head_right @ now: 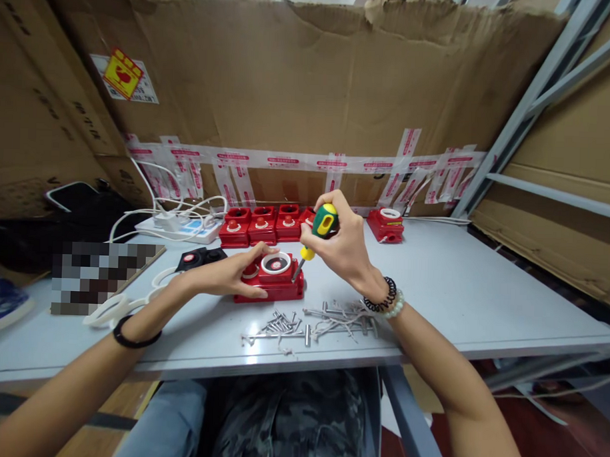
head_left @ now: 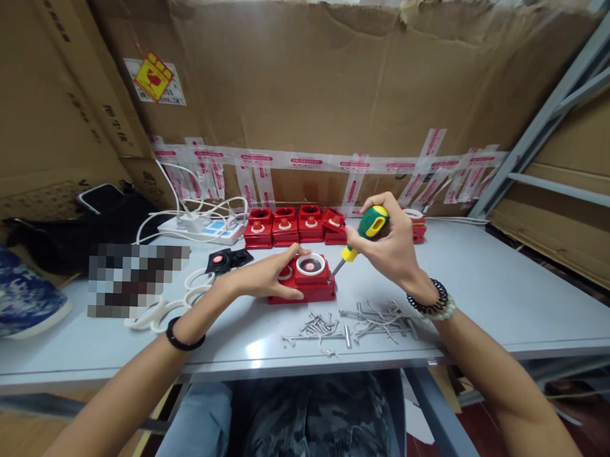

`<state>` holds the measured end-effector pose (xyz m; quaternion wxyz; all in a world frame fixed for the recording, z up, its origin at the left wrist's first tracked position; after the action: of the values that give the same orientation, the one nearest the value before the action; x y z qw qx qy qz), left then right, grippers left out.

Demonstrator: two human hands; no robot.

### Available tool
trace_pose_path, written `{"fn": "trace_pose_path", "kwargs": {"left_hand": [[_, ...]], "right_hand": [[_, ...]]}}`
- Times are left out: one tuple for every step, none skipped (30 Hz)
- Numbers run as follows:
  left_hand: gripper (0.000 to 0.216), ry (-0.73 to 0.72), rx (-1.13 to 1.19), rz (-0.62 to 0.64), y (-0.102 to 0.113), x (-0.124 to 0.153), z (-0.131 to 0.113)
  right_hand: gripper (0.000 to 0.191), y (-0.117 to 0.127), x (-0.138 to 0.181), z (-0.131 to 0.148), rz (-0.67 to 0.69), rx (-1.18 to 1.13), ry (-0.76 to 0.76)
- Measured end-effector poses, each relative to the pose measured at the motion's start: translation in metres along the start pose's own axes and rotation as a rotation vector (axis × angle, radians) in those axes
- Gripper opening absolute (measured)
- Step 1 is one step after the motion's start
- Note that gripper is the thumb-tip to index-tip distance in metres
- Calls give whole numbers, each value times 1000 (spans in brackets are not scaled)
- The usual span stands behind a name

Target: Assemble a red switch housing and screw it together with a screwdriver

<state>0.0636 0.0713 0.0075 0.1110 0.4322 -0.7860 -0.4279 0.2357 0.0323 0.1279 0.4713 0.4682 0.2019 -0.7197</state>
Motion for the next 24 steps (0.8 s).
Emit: {"fn": "trace_pose_path", "kwargs": {"left_hand": [[80, -3, -2, 1, 0, 0, 0], [80, -6, -6, 1, 0, 0, 0], [81, -10, -11, 0, 0, 0, 0], [81, -14, -15, -2, 0, 0, 0], [81, -19, -16, -3, 0, 0, 0], [81, -26, -15, -2, 0, 0, 0], [80, -33, -11, -1, 0, 0, 0], [80, -38, -5, -1, -1, 0, 0], [80, -41, 0, -1, -1, 0, 0], [80, -43, 4, -1, -1, 0, -1], [79, -46, 7, -3, -1, 0, -1], [78, -49, 8, -3, -1, 0, -2], [77, -53, 10, -2, -1, -1, -2], [75, -57, 13, -2, -1, -1, -3], [74, -57, 16, -3, -1, -1, -4], [73, -55, 18, -2, -1, -1, -4], [73, -52, 18, -2, -1, -1, -4], [74, -50, 17, -1, 0, -1, -4], [76, -47, 12, -3, 0, -1, -4], [78, -46, 6, -3, 0, 0, -3], [79, -46, 1, -4, 0, 0, -3], [80, -48, -2, -6, 0, 0, -3], [80, -51, -5, -7, 0, 0, -3], [79, -54, -4, -8, 0, 0, -3]], "right_hand": [[24, -2, 1, 4, 13, 4, 21], [24, -4, 1, 6, 27, 7, 36], [25, -6, 2, 9, 42, 14, 49], [27, -8, 2, 11, 57, 27, 61], [28, -10, 2, 14, 73, 45, 73], [28, -13, 3, 16, 94, 66, 86], [27, -15, 3, 19, 120, 83, 103], [24, -18, 3, 22, 155, 87, 118], [22, -22, 4, 24, 197, 76, 125], [22, -25, 5, 26, 242, 51, 121], [23, -28, 6, 27, 282, 21, 109], [25, -30, 7, 27, 309, -4, 93], [25, -30, 7, 26, 320, -17, 79], [25, -30, 7, 26, 320, -15, 73], [23, -28, 6, 25, 308, -3, 77], [22, -27, 6, 25, 296, 11, 89], [22, -27, 5, 25, 288, 23, 102], [22, -27, 6, 25, 286, 31, 114], [22, -28, 6, 25, 285, 38, 129], [23, -29, 7, 26, 280, 46, 147], [25, -30, 7, 27, 267, 60, 167], [27, -31, 8, 28, 245, 82, 189], [30, -30, 8, 29, 217, 110, 210], [33, -30, 8, 29, 191, 137, 221]]}}
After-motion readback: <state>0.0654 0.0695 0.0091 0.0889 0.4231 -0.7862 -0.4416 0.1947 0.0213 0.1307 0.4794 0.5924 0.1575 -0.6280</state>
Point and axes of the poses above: each hand's wrist, its own x-axis away from the middle knuckle, its own y-axis out of the back of the hand, z = x × y, the point moved 9 cm from there along -x, towards the middle knuckle, and after that the axes turned 12 degrees about -z, right-handed, at the moved point
